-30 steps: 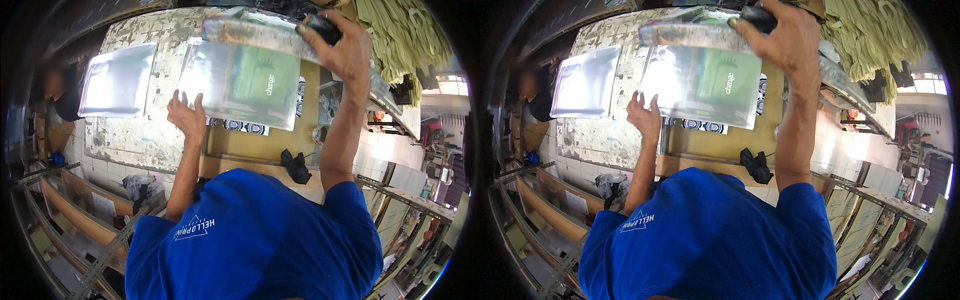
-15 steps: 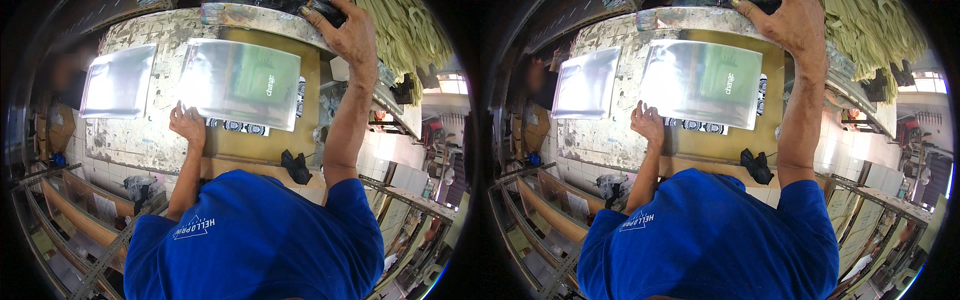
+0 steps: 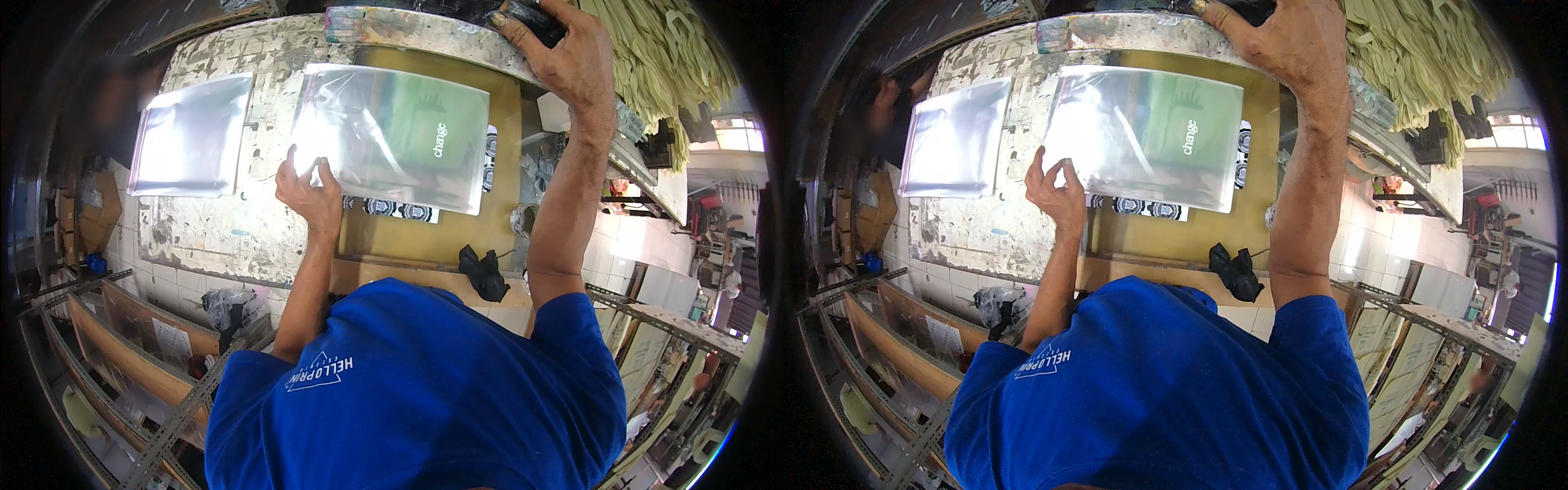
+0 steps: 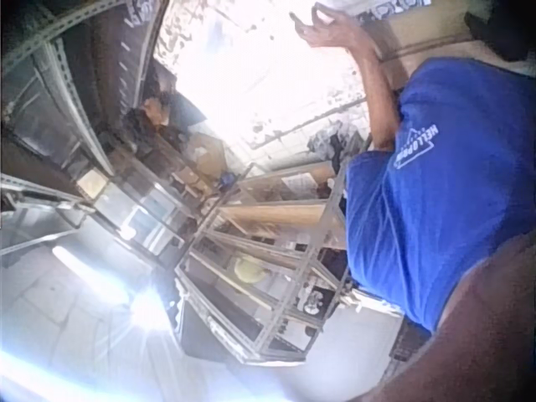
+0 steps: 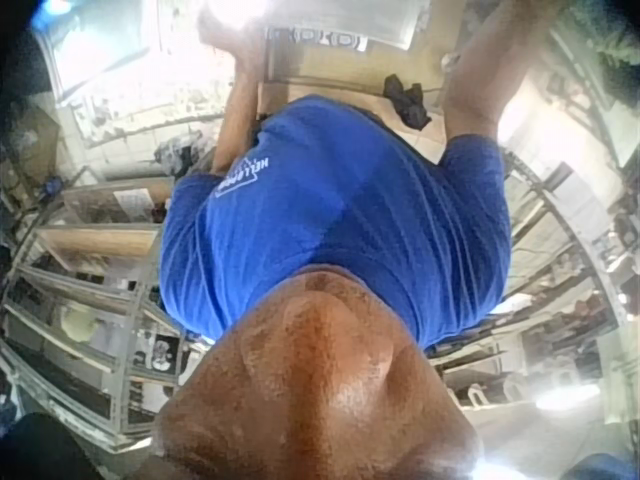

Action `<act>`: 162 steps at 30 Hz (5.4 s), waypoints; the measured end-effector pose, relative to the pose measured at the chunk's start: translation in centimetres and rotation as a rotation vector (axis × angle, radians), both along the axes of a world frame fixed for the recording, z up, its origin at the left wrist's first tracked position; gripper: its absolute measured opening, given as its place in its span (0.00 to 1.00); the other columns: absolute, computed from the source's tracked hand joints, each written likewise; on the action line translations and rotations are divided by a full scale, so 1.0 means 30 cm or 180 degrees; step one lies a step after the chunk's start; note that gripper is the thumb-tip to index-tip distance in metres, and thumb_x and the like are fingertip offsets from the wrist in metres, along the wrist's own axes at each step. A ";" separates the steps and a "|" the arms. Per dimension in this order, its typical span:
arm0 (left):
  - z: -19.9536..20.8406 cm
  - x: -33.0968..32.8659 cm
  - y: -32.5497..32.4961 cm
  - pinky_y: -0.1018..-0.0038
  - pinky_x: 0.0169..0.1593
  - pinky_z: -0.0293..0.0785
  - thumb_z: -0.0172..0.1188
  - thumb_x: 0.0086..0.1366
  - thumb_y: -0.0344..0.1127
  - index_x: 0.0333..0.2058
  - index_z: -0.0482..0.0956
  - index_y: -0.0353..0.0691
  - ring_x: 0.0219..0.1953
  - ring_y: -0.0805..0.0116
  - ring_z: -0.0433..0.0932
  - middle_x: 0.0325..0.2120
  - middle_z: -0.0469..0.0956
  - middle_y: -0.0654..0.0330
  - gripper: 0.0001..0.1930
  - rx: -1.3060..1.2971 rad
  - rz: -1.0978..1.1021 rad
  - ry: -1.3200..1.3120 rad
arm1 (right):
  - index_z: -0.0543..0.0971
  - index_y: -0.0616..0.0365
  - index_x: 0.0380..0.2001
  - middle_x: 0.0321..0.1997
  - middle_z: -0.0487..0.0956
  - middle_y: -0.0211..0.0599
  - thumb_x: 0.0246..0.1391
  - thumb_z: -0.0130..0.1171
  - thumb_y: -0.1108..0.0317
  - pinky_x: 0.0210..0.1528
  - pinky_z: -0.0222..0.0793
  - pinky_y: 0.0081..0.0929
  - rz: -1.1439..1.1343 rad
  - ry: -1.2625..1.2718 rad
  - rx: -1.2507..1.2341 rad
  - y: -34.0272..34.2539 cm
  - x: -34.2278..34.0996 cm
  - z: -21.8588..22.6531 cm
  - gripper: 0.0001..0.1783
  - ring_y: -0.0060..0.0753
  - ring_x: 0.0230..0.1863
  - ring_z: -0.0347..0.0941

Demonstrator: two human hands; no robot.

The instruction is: The person performs screen printing by applying ink through a screen onto plastic sheets, repeating the process for multiple items.

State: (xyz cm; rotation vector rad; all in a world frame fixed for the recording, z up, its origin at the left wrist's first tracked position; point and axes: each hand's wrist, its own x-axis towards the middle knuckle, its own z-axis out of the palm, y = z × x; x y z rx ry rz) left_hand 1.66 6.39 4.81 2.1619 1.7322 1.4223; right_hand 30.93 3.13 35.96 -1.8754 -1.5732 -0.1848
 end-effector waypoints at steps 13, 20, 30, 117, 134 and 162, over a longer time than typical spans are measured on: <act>0.240 -0.264 0.306 0.66 0.52 0.74 0.68 0.62 0.28 0.36 0.88 0.30 0.50 0.60 0.80 0.54 0.82 0.52 0.07 -0.0296 0.0105 -0.1959 | 0.85 0.65 0.37 0.32 0.84 0.52 0.44 0.75 0.59 0.42 0.76 0.37 0.0021 -0.0193 0.0088 0.010 -0.005 0.009 0.21 0.46 0.35 0.83; 0.114 -0.787 0.480 0.65 0.53 0.75 0.70 0.60 0.30 0.33 0.82 0.21 0.49 0.57 0.80 0.53 0.81 0.47 0.13 -0.0212 0.0911 -0.2243 | 0.85 0.66 0.33 0.30 0.84 0.52 0.44 0.74 0.59 0.40 0.76 0.36 0.0137 -0.0137 0.0347 0.031 0.038 -0.033 0.20 0.45 0.33 0.82; -0.041 -1.263 0.603 0.64 0.49 0.77 0.70 0.60 0.34 0.40 0.83 0.23 0.40 0.56 0.82 0.40 0.84 0.45 0.17 -0.0342 0.1946 -0.1827 | 0.85 0.57 0.48 0.36 0.87 0.42 0.52 0.73 0.56 0.45 0.77 0.29 0.0213 -0.0349 -0.0043 0.023 0.127 -0.070 0.23 0.33 0.39 0.84; -0.135 -0.047 -0.080 0.49 0.55 0.58 0.67 0.61 0.42 0.46 0.85 0.34 0.61 0.49 0.65 0.67 0.67 0.54 0.19 -0.1004 0.0284 0.1330 | 0.85 0.66 0.29 0.24 0.83 0.51 0.43 0.71 0.57 0.35 0.75 0.37 -0.0087 -0.0501 0.0371 0.034 0.009 -0.030 0.19 0.48 0.27 0.81; 0.239 0.058 0.130 0.55 0.56 0.69 0.65 0.56 0.27 0.28 0.84 0.37 0.56 0.46 0.76 0.55 0.79 0.47 0.01 0.0337 -0.0256 -0.0468 | 0.85 0.66 0.31 0.24 0.83 0.50 0.45 0.71 0.57 0.33 0.73 0.35 -0.0173 -0.0269 0.0014 0.028 -0.010 0.031 0.20 0.43 0.26 0.81; -0.071 -1.358 0.574 0.60 0.66 0.67 0.66 0.58 0.37 0.37 0.87 0.26 0.61 0.46 0.74 0.60 0.75 0.43 0.16 -0.0210 0.2007 -0.0395 | 0.87 0.58 0.42 0.36 0.86 0.49 0.50 0.71 0.46 0.43 0.77 0.38 -0.0225 -0.0514 -0.0208 0.037 0.090 -0.035 0.27 0.49 0.39 0.84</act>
